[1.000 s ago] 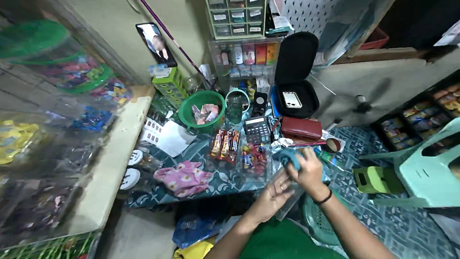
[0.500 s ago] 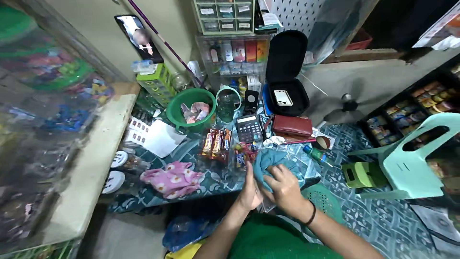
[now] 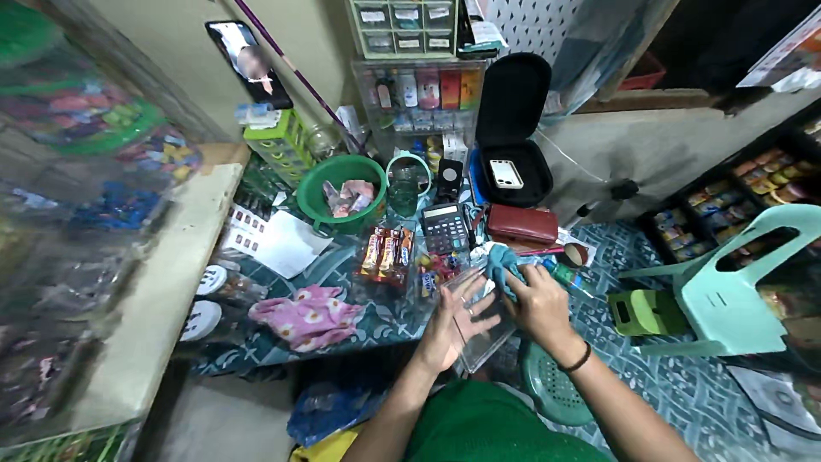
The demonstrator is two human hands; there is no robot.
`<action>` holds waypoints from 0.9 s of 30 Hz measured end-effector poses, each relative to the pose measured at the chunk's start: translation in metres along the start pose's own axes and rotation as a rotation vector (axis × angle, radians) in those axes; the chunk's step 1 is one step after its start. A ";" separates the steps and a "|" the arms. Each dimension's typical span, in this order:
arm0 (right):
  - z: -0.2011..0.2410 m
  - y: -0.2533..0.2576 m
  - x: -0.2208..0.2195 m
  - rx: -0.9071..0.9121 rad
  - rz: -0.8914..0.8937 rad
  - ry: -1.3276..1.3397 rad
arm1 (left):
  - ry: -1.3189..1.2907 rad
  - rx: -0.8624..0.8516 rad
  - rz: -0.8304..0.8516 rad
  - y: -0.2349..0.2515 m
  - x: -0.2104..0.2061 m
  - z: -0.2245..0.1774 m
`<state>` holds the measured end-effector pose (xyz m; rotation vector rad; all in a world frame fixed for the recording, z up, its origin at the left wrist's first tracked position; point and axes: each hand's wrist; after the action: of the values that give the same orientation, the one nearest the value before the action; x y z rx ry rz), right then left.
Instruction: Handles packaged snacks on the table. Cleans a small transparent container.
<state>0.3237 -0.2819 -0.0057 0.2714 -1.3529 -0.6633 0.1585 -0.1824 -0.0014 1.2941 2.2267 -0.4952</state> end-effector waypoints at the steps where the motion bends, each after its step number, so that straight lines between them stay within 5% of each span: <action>1: 0.004 -0.001 0.002 -0.022 0.014 -0.006 | -0.005 0.008 -0.004 0.000 0.000 0.002; 9: 0.056 -0.008 -0.003 0.191 -0.006 0.297 | 0.012 0.044 -0.120 0.002 -0.003 -0.007; 13: 0.065 -0.032 0.002 0.206 0.129 0.388 | 0.119 -0.079 -0.096 0.011 0.012 -0.008; 18: 0.042 -0.059 -0.006 0.273 0.103 0.304 | 0.004 -0.100 -0.114 0.018 0.016 -0.017; 27: -0.021 -0.033 -0.007 0.181 0.009 0.022 | -0.082 -0.051 -0.114 0.013 0.014 -0.021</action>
<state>0.3343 -0.3080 -0.0339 0.4165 -1.3939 -0.5291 0.1587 -0.1553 0.0058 1.1056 2.2388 -0.5201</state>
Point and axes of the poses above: each hand's wrist, its own y-axis towards the middle knuckle, its own x-axis out of the back of the hand, z = x × y
